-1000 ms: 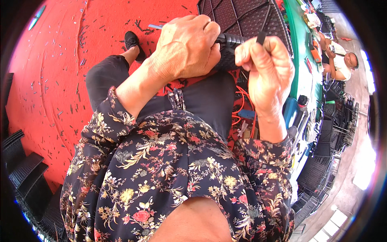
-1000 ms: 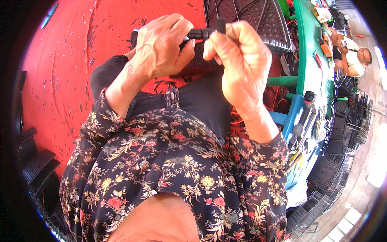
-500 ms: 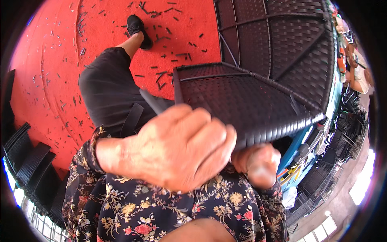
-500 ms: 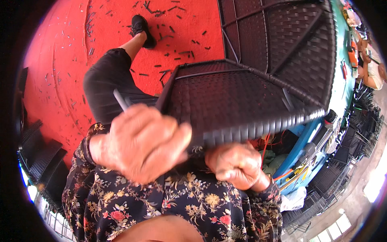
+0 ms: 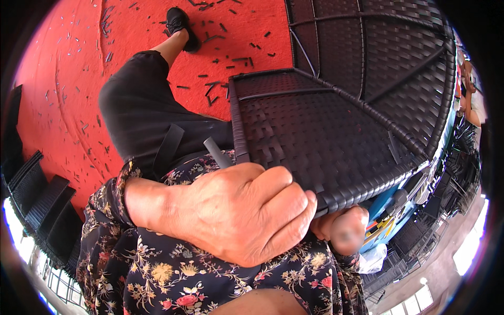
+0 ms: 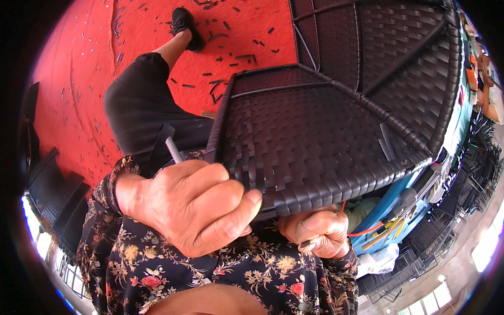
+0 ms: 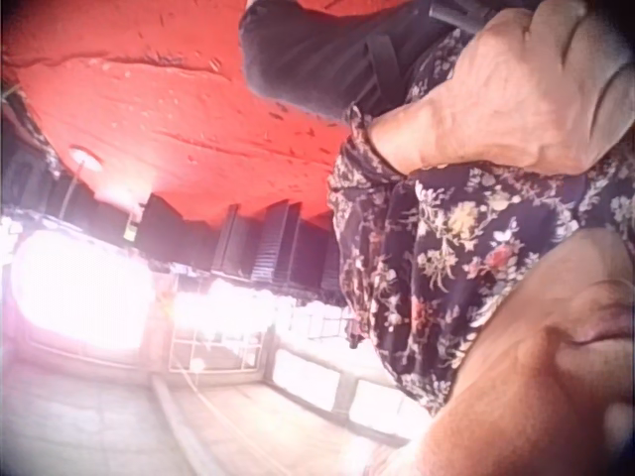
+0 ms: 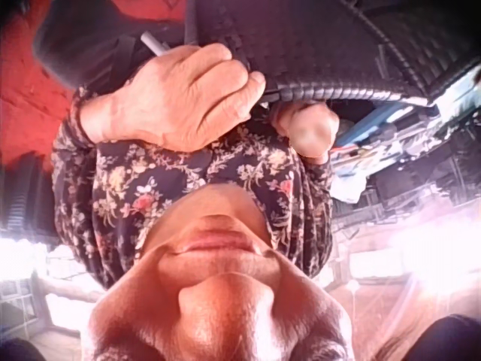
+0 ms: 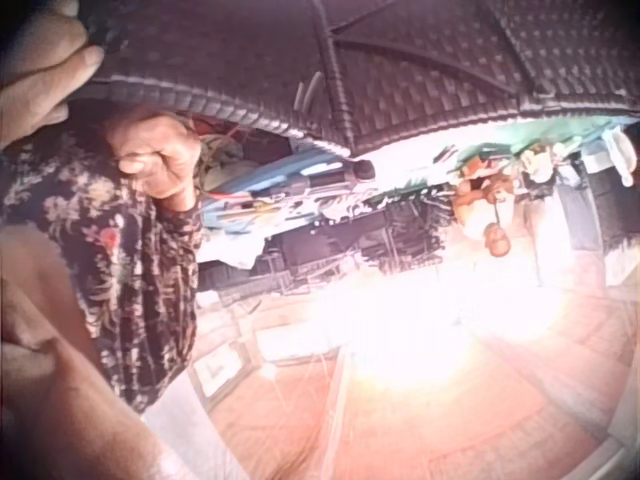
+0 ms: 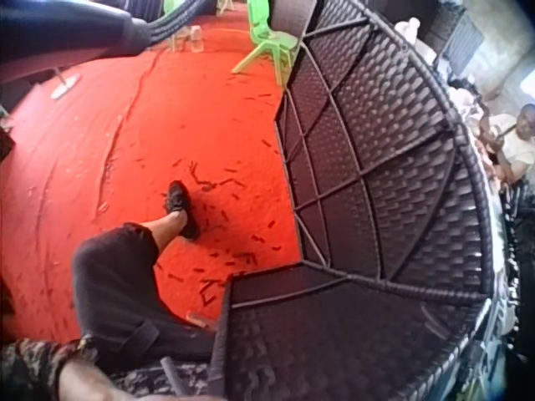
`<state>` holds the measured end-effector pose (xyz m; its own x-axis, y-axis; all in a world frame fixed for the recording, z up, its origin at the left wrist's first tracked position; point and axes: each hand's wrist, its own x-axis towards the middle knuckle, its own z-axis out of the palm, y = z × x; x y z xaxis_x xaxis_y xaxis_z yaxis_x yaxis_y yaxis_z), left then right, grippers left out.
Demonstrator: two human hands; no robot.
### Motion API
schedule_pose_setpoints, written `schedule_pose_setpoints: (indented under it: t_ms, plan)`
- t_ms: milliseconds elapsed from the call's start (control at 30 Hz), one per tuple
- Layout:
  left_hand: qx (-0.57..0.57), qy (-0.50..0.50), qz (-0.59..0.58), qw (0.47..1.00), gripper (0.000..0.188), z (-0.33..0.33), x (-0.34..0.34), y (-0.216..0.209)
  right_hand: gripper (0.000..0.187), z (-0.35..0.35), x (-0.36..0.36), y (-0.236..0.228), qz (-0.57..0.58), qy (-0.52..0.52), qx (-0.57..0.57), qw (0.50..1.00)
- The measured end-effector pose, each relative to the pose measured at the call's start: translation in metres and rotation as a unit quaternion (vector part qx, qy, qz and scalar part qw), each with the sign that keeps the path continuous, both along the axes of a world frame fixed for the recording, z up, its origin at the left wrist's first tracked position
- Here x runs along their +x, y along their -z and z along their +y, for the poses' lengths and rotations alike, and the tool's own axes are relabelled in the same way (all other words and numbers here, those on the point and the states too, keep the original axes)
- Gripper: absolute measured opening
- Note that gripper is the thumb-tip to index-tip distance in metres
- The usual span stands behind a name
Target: The person assembles a dark wicker-style furniture piece by threading and securing black plastic strips through the frame, using a pneumatic tool to fasten components, pliers to pull strips tight, and a hammer to tap pieces into place.
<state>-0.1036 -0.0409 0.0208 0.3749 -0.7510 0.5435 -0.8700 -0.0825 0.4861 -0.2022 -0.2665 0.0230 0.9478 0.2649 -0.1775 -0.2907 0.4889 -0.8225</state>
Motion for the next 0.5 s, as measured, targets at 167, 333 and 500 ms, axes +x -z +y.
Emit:
schedule_pose_setpoints:
  t_ms: [167,333,500]
  plan:
    - [-0.013,-0.005,0.053,0.999,0.048,-0.002,0.003,0.001,0.028,0.005,0.012,-0.003,-0.054,-0.006,-0.027,0.998]
    - [0.001,-0.070,0.026,0.997,0.040,0.004,0.028,0.003,0.015,0.018,0.037,0.007,-0.184,-0.005,-0.092,0.979]
    - [0.076,-0.207,0.016,0.975,0.021,0.005,0.065,0.000,0.016,0.044,0.082,0.014,-0.250,0.094,-0.068,0.961]
